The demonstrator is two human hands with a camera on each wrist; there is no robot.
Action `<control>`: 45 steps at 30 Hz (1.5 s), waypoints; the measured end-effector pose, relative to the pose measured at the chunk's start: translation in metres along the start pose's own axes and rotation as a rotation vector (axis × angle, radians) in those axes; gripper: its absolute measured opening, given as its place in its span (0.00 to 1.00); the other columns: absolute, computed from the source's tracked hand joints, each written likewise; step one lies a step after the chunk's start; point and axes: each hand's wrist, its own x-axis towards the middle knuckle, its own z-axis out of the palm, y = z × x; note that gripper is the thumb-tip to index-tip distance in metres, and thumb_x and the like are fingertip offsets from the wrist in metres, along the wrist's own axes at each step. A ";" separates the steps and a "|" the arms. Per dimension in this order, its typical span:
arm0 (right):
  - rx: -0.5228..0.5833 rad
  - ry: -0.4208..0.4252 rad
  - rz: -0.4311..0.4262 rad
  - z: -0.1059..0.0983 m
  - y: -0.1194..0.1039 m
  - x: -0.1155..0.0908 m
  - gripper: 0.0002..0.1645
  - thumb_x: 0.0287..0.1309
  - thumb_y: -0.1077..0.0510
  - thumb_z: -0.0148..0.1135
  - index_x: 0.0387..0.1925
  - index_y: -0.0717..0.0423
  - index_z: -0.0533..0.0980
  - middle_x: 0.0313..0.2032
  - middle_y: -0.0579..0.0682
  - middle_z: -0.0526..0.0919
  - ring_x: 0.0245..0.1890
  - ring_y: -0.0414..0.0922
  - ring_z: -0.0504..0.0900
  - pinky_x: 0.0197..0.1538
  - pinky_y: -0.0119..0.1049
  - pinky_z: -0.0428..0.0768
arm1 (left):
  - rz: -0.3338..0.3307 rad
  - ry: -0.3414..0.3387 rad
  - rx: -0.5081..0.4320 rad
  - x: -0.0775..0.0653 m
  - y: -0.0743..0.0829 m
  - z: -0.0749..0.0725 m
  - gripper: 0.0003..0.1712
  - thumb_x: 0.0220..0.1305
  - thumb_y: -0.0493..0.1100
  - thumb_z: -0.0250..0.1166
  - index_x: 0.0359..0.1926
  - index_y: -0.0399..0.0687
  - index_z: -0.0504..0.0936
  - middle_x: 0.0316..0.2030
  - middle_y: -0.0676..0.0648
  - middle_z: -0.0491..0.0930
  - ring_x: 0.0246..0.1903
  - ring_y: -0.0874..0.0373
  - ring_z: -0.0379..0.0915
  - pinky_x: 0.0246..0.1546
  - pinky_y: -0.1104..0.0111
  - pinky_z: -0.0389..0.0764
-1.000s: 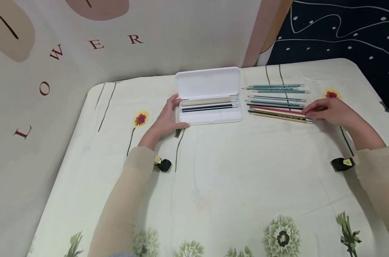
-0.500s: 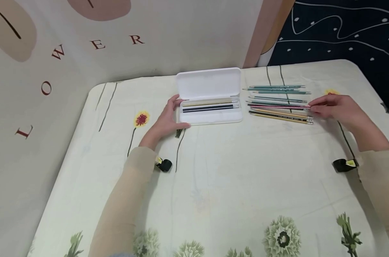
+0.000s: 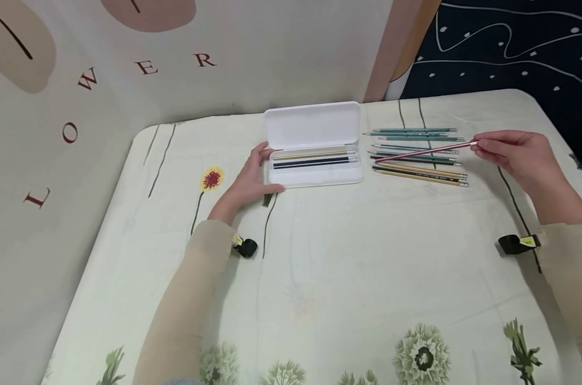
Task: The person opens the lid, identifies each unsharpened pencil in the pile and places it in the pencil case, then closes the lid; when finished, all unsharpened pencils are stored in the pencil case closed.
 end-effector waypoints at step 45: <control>0.106 -0.111 -0.038 0.075 -0.003 0.013 0.18 0.48 0.65 0.75 0.44 0.59 0.86 0.37 0.47 0.89 0.36 0.38 0.89 0.41 0.26 0.85 | 0.002 0.007 0.004 0.000 0.001 0.000 0.67 0.49 0.45 0.79 0.78 0.52 0.41 0.74 0.48 0.61 0.76 0.53 0.50 0.79 0.56 0.47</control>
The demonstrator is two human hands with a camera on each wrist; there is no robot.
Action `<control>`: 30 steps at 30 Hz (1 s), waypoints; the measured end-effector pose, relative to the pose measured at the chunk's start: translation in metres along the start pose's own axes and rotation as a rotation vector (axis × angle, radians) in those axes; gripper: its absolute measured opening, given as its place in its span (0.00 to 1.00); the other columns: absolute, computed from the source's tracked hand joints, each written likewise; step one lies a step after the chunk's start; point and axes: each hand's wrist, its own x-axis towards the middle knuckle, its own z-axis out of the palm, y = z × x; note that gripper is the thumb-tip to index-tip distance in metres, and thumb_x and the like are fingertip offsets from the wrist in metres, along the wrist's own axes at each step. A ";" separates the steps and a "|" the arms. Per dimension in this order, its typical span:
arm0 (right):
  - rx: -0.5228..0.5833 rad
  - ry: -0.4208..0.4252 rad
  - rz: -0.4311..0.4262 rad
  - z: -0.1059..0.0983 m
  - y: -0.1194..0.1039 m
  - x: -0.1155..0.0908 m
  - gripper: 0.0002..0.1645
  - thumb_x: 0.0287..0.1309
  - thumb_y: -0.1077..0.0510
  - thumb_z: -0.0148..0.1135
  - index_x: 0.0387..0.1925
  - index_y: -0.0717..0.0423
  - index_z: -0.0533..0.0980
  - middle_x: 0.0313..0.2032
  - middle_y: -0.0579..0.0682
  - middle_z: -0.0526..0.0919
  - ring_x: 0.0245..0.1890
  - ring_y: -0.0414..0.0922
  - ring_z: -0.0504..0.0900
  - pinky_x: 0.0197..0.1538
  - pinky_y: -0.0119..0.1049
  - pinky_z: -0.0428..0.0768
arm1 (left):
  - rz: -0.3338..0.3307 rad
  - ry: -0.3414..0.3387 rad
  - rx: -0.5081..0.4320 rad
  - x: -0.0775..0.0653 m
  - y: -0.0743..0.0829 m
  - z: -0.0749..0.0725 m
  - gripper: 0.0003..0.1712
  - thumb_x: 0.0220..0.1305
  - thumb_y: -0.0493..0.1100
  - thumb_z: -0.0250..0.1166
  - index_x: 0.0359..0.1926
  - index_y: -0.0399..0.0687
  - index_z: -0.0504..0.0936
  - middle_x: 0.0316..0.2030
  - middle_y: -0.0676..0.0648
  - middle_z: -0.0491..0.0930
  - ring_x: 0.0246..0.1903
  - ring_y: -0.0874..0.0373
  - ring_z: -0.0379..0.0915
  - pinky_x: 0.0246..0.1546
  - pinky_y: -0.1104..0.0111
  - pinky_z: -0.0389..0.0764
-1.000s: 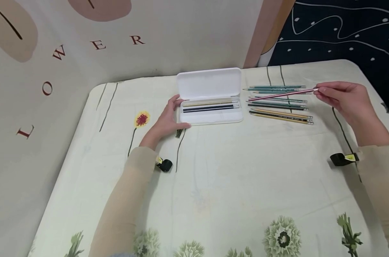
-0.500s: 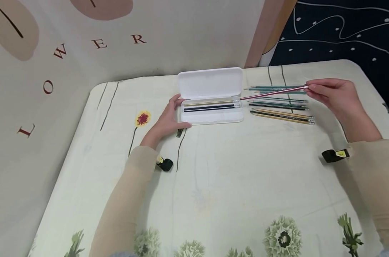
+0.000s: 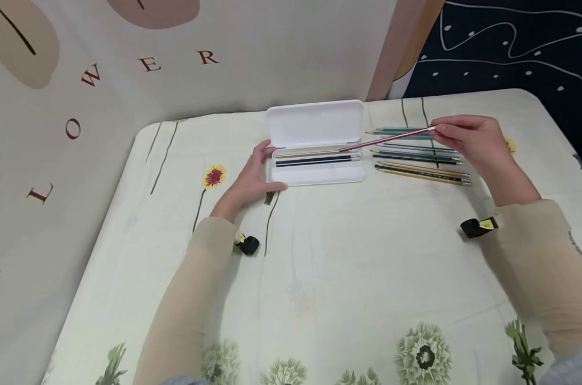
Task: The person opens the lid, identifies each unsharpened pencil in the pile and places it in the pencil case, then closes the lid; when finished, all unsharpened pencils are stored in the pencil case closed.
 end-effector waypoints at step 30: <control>-0.328 -0.081 0.081 0.070 0.024 0.023 0.16 0.62 0.60 0.66 0.51 0.55 0.84 0.40 0.41 0.85 0.38 0.32 0.87 0.43 0.23 0.83 | -0.008 0.000 0.009 0.001 -0.001 0.000 0.67 0.49 0.47 0.79 0.78 0.53 0.40 0.74 0.48 0.61 0.76 0.54 0.49 0.79 0.56 0.46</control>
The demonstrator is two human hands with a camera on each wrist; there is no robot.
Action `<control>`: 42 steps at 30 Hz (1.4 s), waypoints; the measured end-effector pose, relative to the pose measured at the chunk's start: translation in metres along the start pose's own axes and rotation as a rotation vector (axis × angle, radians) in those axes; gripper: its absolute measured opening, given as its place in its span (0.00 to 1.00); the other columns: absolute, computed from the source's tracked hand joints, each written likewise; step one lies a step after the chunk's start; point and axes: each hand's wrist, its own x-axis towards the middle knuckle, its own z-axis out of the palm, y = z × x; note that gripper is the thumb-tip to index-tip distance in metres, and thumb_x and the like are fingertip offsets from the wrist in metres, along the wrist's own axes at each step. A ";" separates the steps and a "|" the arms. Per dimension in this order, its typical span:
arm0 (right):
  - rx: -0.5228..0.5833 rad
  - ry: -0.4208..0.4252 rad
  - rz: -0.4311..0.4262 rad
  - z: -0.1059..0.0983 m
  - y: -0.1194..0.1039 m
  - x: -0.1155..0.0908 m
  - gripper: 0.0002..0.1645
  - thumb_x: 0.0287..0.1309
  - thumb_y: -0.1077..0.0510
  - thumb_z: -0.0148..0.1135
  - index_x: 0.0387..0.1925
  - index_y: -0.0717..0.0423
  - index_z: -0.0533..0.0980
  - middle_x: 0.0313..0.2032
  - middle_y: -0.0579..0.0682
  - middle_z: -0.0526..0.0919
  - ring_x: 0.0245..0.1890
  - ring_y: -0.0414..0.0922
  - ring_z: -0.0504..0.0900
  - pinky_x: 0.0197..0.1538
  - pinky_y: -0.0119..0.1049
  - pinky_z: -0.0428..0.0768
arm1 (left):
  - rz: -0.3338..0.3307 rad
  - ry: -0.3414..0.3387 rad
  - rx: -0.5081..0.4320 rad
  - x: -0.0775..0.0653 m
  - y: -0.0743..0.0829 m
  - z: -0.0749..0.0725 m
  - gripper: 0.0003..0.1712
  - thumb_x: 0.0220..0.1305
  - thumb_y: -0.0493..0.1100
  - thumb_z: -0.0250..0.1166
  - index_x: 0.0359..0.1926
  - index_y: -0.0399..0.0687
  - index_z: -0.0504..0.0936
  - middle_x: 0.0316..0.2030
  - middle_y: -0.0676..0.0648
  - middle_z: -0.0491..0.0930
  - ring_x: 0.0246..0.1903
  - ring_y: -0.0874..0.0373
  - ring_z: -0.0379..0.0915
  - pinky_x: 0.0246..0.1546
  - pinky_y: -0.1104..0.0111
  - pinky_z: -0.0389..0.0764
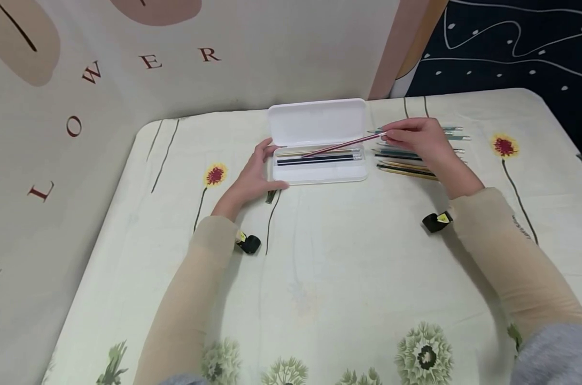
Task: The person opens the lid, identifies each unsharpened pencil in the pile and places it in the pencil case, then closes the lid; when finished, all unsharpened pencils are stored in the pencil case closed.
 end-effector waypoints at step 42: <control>-0.250 0.053 -0.057 0.009 -0.001 0.004 0.14 0.63 0.62 0.64 0.49 0.62 0.80 0.30 0.33 0.84 0.33 0.29 0.83 0.38 0.20 0.83 | -0.030 0.007 0.008 0.000 0.000 0.002 0.67 0.51 0.49 0.79 0.78 0.56 0.40 0.75 0.51 0.60 0.76 0.54 0.48 0.79 0.53 0.47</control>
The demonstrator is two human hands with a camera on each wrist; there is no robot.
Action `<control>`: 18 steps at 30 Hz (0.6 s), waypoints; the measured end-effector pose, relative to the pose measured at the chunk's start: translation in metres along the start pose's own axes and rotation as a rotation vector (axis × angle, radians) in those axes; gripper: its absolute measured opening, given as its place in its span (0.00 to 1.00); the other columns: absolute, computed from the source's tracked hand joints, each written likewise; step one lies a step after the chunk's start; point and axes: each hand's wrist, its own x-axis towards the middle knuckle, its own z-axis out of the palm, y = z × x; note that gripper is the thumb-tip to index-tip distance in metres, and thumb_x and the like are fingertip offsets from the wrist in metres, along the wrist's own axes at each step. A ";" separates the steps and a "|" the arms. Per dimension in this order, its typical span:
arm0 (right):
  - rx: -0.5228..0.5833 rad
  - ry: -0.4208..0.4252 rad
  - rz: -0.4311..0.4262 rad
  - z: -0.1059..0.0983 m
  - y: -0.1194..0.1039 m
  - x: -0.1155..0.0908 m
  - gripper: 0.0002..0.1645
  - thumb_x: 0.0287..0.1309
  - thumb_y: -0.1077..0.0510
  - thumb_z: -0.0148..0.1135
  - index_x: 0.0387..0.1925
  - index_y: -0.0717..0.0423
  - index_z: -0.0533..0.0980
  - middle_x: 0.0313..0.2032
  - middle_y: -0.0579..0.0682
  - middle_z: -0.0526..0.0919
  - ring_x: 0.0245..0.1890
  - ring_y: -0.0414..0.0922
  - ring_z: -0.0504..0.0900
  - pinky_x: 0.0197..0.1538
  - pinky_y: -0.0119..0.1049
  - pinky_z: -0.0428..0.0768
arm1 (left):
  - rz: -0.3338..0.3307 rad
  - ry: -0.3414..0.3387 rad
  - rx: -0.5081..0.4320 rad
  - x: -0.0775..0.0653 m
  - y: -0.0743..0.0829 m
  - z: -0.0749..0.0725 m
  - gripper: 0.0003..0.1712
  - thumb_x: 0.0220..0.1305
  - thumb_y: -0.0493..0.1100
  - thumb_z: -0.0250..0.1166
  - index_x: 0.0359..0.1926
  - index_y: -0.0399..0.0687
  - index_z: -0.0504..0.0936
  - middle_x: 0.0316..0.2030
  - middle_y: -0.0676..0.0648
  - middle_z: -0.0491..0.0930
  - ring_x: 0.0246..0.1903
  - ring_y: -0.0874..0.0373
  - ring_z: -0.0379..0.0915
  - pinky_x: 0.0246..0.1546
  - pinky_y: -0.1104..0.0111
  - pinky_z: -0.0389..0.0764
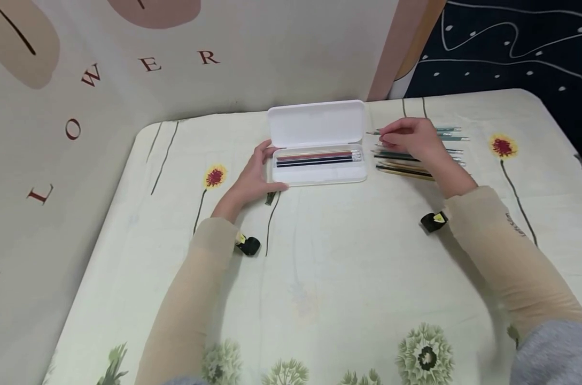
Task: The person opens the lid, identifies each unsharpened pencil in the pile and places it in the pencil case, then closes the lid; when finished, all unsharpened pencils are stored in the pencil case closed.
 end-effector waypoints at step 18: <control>0.034 0.068 0.007 -0.052 0.022 -0.018 0.07 0.63 0.59 0.65 0.43 0.51 0.83 0.31 0.33 0.85 0.33 0.29 0.85 0.38 0.21 0.83 | 0.013 -0.006 -0.011 0.000 0.000 0.000 0.67 0.50 0.48 0.79 0.78 0.57 0.40 0.74 0.51 0.60 0.76 0.55 0.48 0.79 0.53 0.46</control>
